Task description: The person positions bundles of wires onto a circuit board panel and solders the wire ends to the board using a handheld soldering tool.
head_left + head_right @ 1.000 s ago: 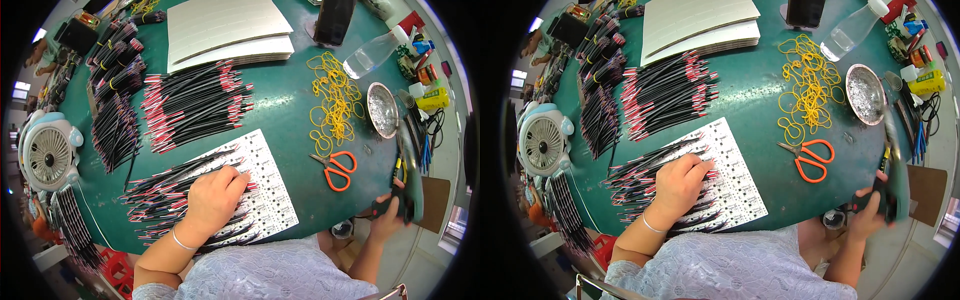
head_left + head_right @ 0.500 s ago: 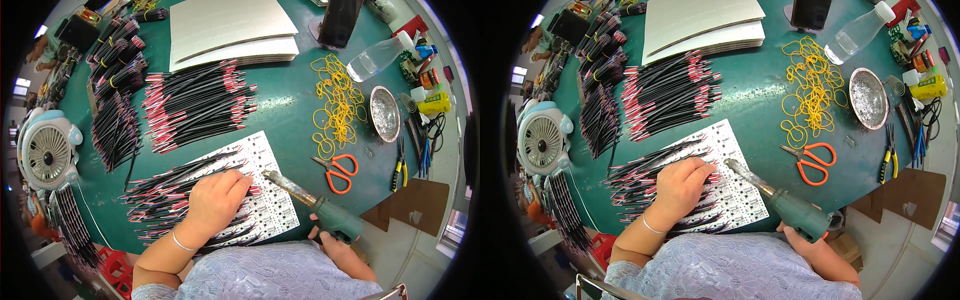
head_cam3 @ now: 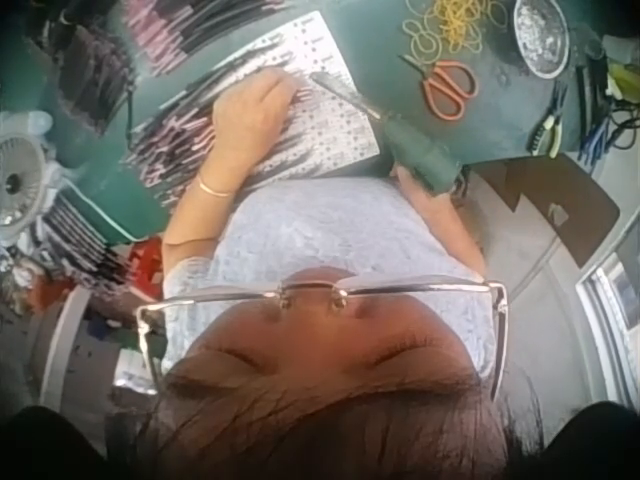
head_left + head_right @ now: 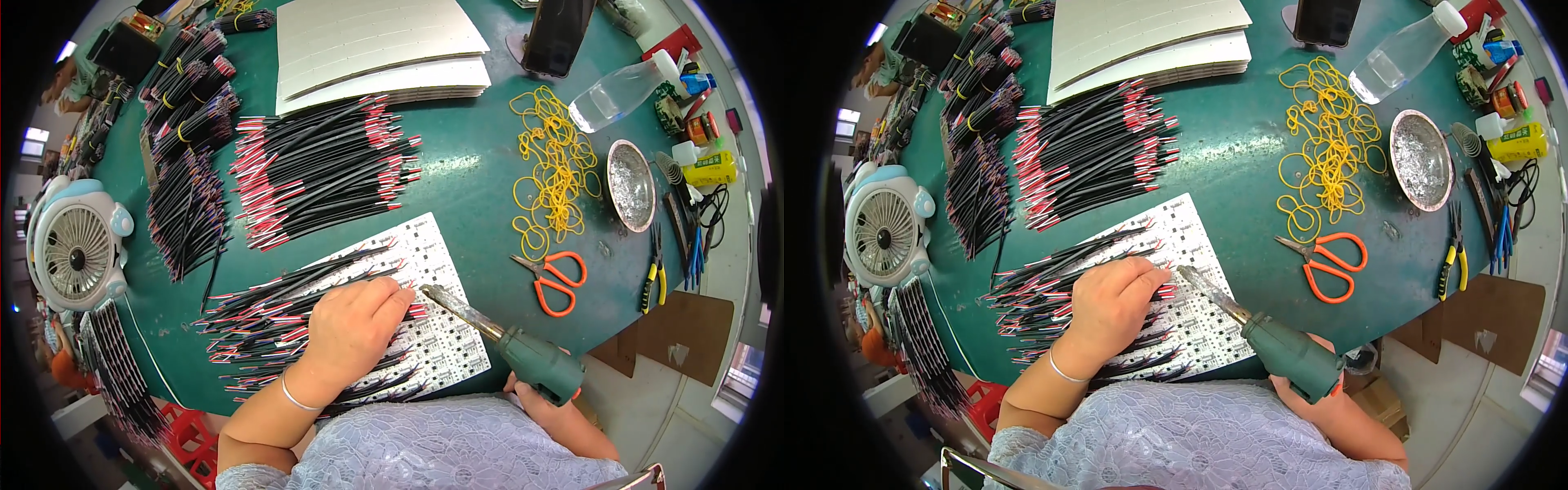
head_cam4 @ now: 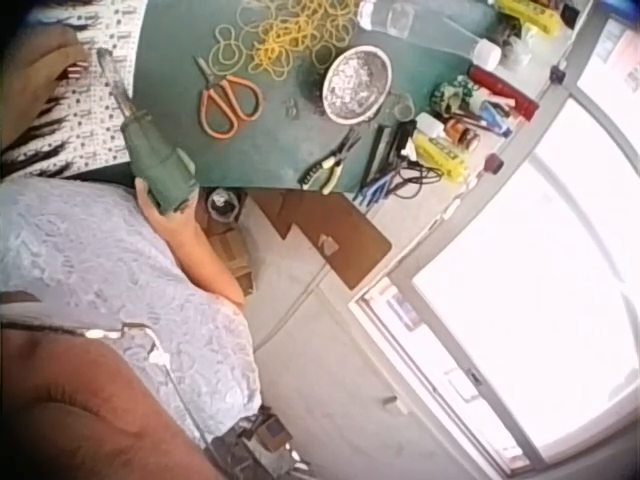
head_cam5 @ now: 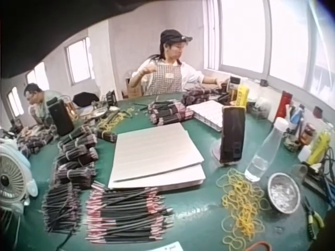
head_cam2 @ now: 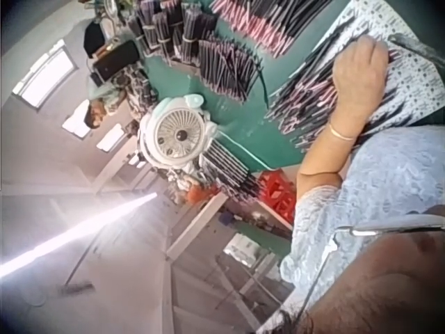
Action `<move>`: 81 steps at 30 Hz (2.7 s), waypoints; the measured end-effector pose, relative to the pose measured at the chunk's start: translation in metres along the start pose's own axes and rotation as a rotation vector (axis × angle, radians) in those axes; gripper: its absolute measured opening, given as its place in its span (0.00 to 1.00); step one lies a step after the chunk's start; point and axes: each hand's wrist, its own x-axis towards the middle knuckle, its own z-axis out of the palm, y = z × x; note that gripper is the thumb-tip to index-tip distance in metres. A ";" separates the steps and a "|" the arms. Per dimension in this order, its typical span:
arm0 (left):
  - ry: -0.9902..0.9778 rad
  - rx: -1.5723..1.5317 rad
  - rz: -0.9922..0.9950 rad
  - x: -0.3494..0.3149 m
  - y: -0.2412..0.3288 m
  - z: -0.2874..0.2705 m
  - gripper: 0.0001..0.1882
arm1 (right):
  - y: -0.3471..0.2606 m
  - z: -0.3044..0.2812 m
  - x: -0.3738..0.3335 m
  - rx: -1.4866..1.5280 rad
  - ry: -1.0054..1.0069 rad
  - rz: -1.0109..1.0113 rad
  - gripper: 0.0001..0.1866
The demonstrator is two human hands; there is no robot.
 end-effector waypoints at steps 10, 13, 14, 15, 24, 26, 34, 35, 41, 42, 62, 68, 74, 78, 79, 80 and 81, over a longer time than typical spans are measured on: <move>-0.027 -0.015 0.006 -0.001 0.000 -0.002 0.14 | -0.011 -0.015 -0.007 0.235 -0.061 0.317 0.16; -0.075 -0.025 -0.009 -0.002 0.001 -0.005 0.18 | -0.013 -0.004 0.005 0.388 0.289 0.059 0.34; -0.076 -0.018 -0.009 -0.002 0.001 -0.006 0.18 | -0.013 -0.003 0.008 0.394 0.287 0.056 0.34; -0.096 -0.095 -0.049 -0.001 0.002 -0.009 0.20 | -0.012 -0.003 0.008 0.408 0.286 0.019 0.34; 0.067 -0.081 -0.038 -0.010 0.026 -0.031 0.16 | 0.008 -0.007 -0.008 0.499 0.143 0.047 0.24; 0.011 -0.022 -0.070 -0.015 0.030 -0.022 0.15 | 0.014 -0.011 -0.016 0.468 0.111 0.060 0.22; 0.007 0.017 -0.084 -0.017 0.027 -0.002 0.18 | 0.008 -0.015 -0.021 0.222 -0.001 0.064 0.15; 0.008 0.016 -0.086 -0.016 0.028 -0.001 0.18 | 0.005 -0.016 -0.020 0.197 -0.029 0.082 0.15; -0.012 0.047 -0.065 -0.016 0.026 -0.003 0.17 | -0.002 -0.013 -0.002 0.139 -0.064 -0.097 0.15; -0.043 0.062 -0.061 -0.016 0.026 -0.004 0.16 | -0.002 -0.013 -0.001 0.139 -0.065 -0.097 0.15; -0.007 0.059 0.013 -0.015 0.023 -0.002 0.11 | -0.006 -0.010 0.004 0.087 -0.026 -0.140 0.12; -0.003 0.065 -0.002 -0.015 0.023 -0.001 0.10 | -0.005 -0.004 0.002 0.154 0.032 -0.081 0.11; -0.013 0.051 -0.003 -0.013 0.022 0.000 0.10 | 0.002 -0.010 -0.002 -0.132 -0.062 -0.201 0.19; -0.018 0.050 -0.010 -0.014 0.021 0.001 0.10 | 0.000 -0.011 -0.004 -0.156 -0.040 -0.195 0.17; -0.020 0.044 -0.016 -0.015 0.021 0.001 0.10 | -0.007 -0.012 0.001 -0.183 -0.051 -0.212 0.15; -0.021 0.045 -0.017 -0.015 0.022 0.001 0.10 | -0.011 -0.013 0.004 -0.211 -0.062 -0.228 0.14; -0.017 0.044 -0.017 -0.014 0.022 0.001 0.10 | -0.012 -0.012 0.004 -0.213 -0.061 -0.227 0.14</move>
